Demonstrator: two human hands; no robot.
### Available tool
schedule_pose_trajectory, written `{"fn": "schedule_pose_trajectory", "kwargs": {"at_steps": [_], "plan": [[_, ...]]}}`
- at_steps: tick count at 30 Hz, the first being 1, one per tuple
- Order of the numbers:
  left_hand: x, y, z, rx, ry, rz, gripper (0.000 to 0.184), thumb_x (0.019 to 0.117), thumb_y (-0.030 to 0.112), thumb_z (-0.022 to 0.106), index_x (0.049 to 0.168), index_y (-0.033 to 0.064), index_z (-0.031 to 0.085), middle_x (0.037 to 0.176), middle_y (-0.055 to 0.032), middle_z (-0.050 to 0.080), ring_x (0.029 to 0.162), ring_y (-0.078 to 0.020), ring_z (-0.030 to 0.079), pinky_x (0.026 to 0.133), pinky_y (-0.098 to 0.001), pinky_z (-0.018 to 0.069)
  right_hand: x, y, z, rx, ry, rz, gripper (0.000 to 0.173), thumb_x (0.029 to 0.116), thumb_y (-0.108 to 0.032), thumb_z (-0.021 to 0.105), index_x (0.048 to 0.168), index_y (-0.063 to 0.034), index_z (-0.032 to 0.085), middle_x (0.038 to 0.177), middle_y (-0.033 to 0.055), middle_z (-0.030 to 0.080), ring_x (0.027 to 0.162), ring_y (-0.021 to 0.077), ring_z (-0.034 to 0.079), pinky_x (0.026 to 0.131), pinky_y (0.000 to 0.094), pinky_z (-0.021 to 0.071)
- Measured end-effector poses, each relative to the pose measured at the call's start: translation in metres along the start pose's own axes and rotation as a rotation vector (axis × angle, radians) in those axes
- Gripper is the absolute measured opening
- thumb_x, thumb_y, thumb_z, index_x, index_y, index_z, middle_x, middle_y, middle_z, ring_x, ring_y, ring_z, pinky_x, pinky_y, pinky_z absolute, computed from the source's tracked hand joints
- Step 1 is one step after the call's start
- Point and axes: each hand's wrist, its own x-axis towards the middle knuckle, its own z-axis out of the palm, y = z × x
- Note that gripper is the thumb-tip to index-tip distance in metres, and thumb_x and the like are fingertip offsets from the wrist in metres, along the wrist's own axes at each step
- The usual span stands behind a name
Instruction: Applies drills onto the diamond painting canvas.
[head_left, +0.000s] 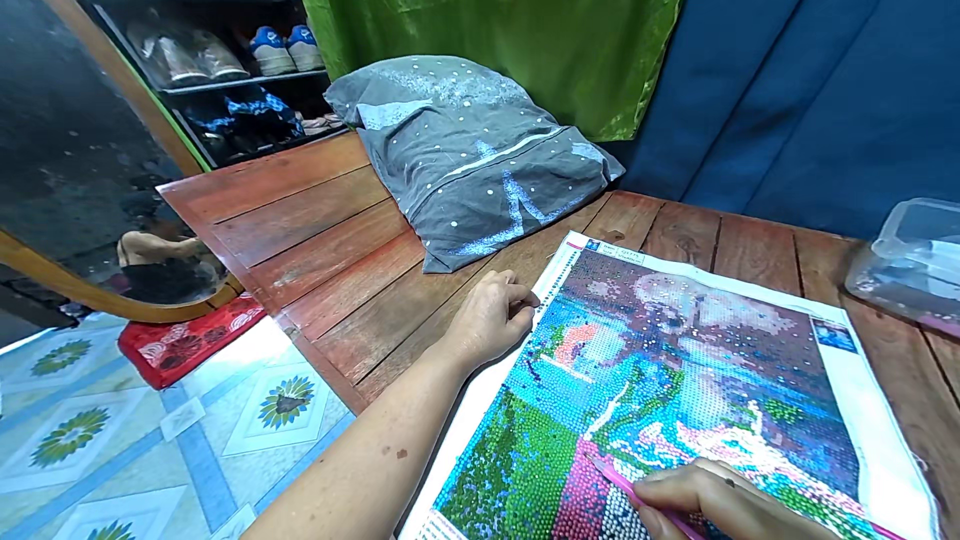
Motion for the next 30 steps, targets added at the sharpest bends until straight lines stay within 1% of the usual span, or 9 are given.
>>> {"fn": "schedule_pose_trajectory", "kwargs": {"at_steps": [5,10,13,27,30], "plan": [[0.0001,-0.0014,0.0007,0.003,0.003,0.007,0.016,0.0933,0.003,0.063,0.097,-0.0010,0.077,0.094,-0.0150,0.067,0.093,-0.0278,0.063,0.083,-0.0424,0.0502,-0.0003,0.0003,-0.0014,0.008,0.016,-0.005,0.015,0.0960,-0.008,0.062,0.092,0.0034,0.071,0.078,0.0166,0.070,0.075,0.0205,0.063,0.077,0.0315,0.0461],[-0.0001,-0.0027,0.0015,0.000,0.018,0.026,0.015,0.0926,0.004,0.063,0.097,-0.0007,0.078,0.092,-0.0148,0.067,0.091,-0.0275,0.063,0.082,-0.0420,0.0502,-0.0001,0.0011,-0.0025,0.006,0.020,-0.005,0.015,0.0953,-0.008,0.062,0.090,0.0037,0.071,0.077,0.0170,0.070,0.074,0.0212,0.062,0.076,0.0322,0.0449],[0.0001,-0.0013,0.0009,-0.002,0.010,0.017,0.015,0.0926,0.002,0.063,0.097,-0.0010,0.077,0.094,-0.0152,0.068,0.093,-0.0282,0.063,0.083,-0.0421,0.0498,-0.0006,0.0012,-0.0018,-0.001,0.025,-0.003,0.015,0.0949,-0.008,0.062,0.090,0.0037,0.071,0.076,0.0167,0.069,0.073,0.0208,0.061,0.076,0.0319,0.0445],[0.0001,-0.0001,0.0002,0.009,0.002,0.013,0.015,0.0928,0.003,0.064,0.098,-0.0011,0.078,0.095,-0.0159,0.068,0.095,-0.0288,0.063,0.084,-0.0425,0.0500,0.0014,0.0007,-0.0048,0.020,-0.008,0.010,0.015,0.0945,-0.007,0.062,0.090,0.0053,0.071,0.077,0.0177,0.070,0.074,0.0196,0.063,0.077,0.0312,0.0455],[0.0004,-0.0004,0.0004,0.006,0.001,0.013,0.015,0.0929,0.003,0.064,0.098,-0.0013,0.077,0.096,-0.0160,0.068,0.095,-0.0289,0.063,0.085,-0.0428,0.0501,0.0022,0.0009,-0.0057,0.017,-0.017,0.006,0.015,0.0944,-0.007,0.063,0.090,0.0049,0.071,0.078,0.0174,0.071,0.074,0.0194,0.062,0.076,0.0308,0.0451]]}}
